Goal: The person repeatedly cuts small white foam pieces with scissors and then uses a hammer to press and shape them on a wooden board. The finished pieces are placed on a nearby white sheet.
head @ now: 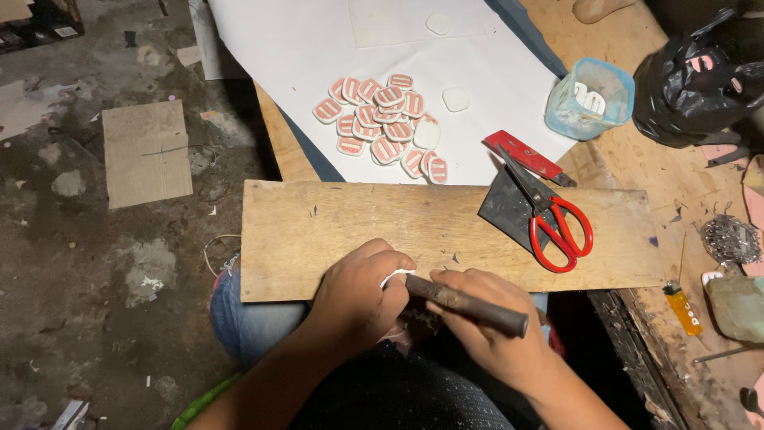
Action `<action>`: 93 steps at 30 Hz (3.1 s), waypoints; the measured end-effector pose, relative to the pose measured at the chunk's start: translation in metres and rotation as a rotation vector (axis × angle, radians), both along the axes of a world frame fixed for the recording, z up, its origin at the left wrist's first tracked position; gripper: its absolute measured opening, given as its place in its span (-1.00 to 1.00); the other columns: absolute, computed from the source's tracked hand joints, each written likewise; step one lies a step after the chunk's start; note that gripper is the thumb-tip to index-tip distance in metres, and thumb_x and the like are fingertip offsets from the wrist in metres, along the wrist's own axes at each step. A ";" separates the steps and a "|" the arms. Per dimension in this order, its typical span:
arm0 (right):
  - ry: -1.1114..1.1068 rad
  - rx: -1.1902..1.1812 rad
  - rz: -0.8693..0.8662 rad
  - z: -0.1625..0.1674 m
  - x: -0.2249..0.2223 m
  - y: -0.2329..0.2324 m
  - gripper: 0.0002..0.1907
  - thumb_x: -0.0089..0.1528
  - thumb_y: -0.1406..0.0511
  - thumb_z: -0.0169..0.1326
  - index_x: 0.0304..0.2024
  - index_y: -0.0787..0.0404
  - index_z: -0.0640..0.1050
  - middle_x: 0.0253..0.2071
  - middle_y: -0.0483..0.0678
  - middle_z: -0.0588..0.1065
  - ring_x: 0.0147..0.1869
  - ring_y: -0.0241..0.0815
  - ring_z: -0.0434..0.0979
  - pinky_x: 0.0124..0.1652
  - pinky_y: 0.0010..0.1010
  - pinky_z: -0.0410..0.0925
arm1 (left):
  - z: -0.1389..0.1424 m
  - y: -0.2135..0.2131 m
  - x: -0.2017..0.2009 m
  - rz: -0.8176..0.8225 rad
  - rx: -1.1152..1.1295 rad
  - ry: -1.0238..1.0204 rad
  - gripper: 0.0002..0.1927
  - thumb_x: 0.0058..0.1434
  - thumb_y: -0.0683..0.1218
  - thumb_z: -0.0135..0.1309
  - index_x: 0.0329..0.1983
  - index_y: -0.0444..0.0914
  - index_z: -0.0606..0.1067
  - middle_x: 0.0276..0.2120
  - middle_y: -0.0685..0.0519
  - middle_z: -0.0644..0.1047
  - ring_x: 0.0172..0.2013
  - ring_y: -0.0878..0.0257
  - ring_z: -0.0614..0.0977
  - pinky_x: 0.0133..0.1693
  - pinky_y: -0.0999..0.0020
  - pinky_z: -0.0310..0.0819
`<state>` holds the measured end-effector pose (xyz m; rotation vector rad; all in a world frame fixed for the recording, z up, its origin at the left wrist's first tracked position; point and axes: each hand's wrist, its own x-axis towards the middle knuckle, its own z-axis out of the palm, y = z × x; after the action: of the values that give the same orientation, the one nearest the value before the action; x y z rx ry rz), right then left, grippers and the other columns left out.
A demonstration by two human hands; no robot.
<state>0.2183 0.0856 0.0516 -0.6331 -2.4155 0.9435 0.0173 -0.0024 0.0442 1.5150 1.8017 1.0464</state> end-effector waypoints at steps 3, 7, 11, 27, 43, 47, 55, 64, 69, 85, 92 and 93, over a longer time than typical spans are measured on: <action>-0.039 0.136 0.003 0.003 -0.006 -0.007 -0.58 0.05 0.35 0.25 -0.02 0.22 0.56 -0.40 0.02 0.49 -0.32 0.05 0.54 -0.32 -0.24 0.37 | -0.003 -0.001 -0.003 0.001 -0.141 -0.153 -0.77 0.14 -0.17 -0.02 -0.22 -0.35 0.59 -0.28 -0.07 0.58 -0.22 0.06 0.63 -0.11 0.21 0.52; -0.031 0.182 0.025 0.006 -0.010 -0.013 -0.55 0.03 0.33 0.23 0.01 0.21 0.54 -0.40 -0.01 0.46 -0.32 0.05 0.50 -0.32 -0.22 0.34 | -0.008 -0.004 -0.007 0.032 -0.309 -0.526 -0.72 0.17 -0.19 -0.07 -0.13 -0.37 0.58 -0.27 -0.13 0.60 -0.27 0.05 0.60 -0.20 0.19 0.49; -0.089 0.295 0.096 0.008 -0.009 -0.011 -0.49 0.05 0.33 0.16 0.09 0.23 0.55 -0.39 -0.04 0.45 -0.32 0.01 0.49 -0.32 -0.21 0.33 | -0.008 -0.006 -0.009 0.008 -0.115 -0.549 -0.72 0.20 -0.23 -0.05 -0.09 -0.39 0.58 -0.26 -0.15 0.60 -0.27 0.07 0.60 -0.22 0.24 0.49; 0.067 -0.097 -0.015 0.001 -0.006 -0.003 -0.66 0.14 0.37 0.27 -0.04 0.33 0.58 -0.27 0.03 0.59 -0.28 -0.07 0.65 -0.27 -0.37 0.47 | -0.021 -0.007 0.000 0.146 -0.038 -0.478 -0.77 0.21 -0.21 0.02 -0.12 -0.41 0.58 -0.18 -0.08 0.57 -0.27 0.25 0.61 -0.23 0.44 0.53; -0.059 0.253 0.087 0.009 -0.011 -0.011 -0.63 0.05 0.28 0.22 -0.08 0.19 0.61 -0.48 -0.05 0.40 -0.40 -0.05 0.48 -0.38 -0.24 0.32 | -0.020 0.002 0.003 0.226 -0.283 -0.917 -0.72 0.22 -0.28 -0.08 -0.04 -0.49 0.47 -0.32 -0.15 0.63 -0.40 0.28 0.62 -0.36 0.41 0.53; 0.027 0.046 0.128 0.017 -0.002 -0.007 -0.84 0.17 0.29 0.21 -0.19 0.12 0.58 -0.32 -0.10 0.54 -0.26 -0.11 0.62 -0.29 -0.33 0.46 | -0.023 0.012 0.001 0.280 -0.112 -0.711 -0.79 0.25 -0.27 -0.03 -0.07 -0.40 0.50 -0.29 -0.08 0.63 -0.35 0.27 0.65 -0.29 0.37 0.57; -0.150 -0.049 -0.324 0.006 0.005 0.020 -0.62 0.19 0.31 0.19 0.06 0.26 0.50 -0.22 0.08 0.50 -0.24 0.01 0.59 -0.40 -0.31 0.45 | -0.040 -0.004 0.001 0.062 0.423 0.291 -0.78 0.06 -0.30 0.06 -0.20 -0.31 0.53 -0.14 -0.08 0.53 -0.06 -0.04 0.58 0.10 0.01 0.46; -0.017 0.303 -0.177 -0.017 -0.023 0.013 -0.69 0.21 0.30 0.26 0.00 0.19 0.57 0.01 0.05 0.62 -0.08 0.01 0.64 -0.13 -0.30 0.46 | -0.046 -0.006 0.004 0.144 0.375 0.382 -0.84 0.09 -0.21 0.14 -0.23 -0.29 0.53 -0.12 -0.02 0.55 0.02 0.04 0.56 0.12 0.07 0.31; -0.152 0.167 -0.163 -0.008 -0.022 0.005 -0.58 0.16 0.34 0.26 0.09 0.19 0.59 -0.29 0.03 0.57 -0.25 0.04 0.61 -0.25 -0.24 0.44 | -0.044 -0.003 0.007 0.171 0.338 0.364 -0.92 0.12 -0.18 0.15 -0.33 -0.25 0.52 -0.16 0.03 0.55 -0.04 0.10 0.55 0.08 0.09 0.31; -0.193 0.208 -0.083 0.003 -0.022 0.008 -0.60 0.15 0.30 0.27 0.06 0.15 0.60 -0.29 0.03 0.57 -0.28 0.06 0.59 -0.29 -0.22 0.43 | -0.042 -0.004 0.004 0.139 0.323 0.330 -0.94 0.18 -0.18 0.13 -0.29 -0.27 0.55 -0.19 0.03 0.55 0.00 0.07 0.54 0.11 0.09 0.28; -0.056 0.279 -0.129 -0.002 -0.016 0.009 -0.66 0.18 0.34 0.22 0.03 0.12 0.59 -0.10 0.01 0.60 -0.21 0.00 0.61 -0.25 -0.29 0.44 | -0.041 -0.005 0.004 0.121 0.239 0.318 -0.95 0.20 -0.18 0.13 -0.29 -0.26 0.55 -0.18 0.02 0.55 -0.01 0.09 0.54 0.12 0.09 0.27; -0.112 0.256 -0.140 -0.003 -0.015 0.007 -0.64 0.17 0.33 0.24 0.04 0.11 0.60 -0.21 0.00 0.55 -0.26 0.00 0.59 -0.28 -0.26 0.42 | -0.041 -0.003 0.004 0.111 0.209 0.316 -0.95 0.22 -0.17 0.13 -0.30 -0.26 0.55 -0.18 0.03 0.55 -0.02 0.11 0.54 0.12 0.09 0.26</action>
<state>0.2034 0.0931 0.0483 -0.7636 -2.4960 0.5441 0.0214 -0.0058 0.0030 1.8071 2.0635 1.1283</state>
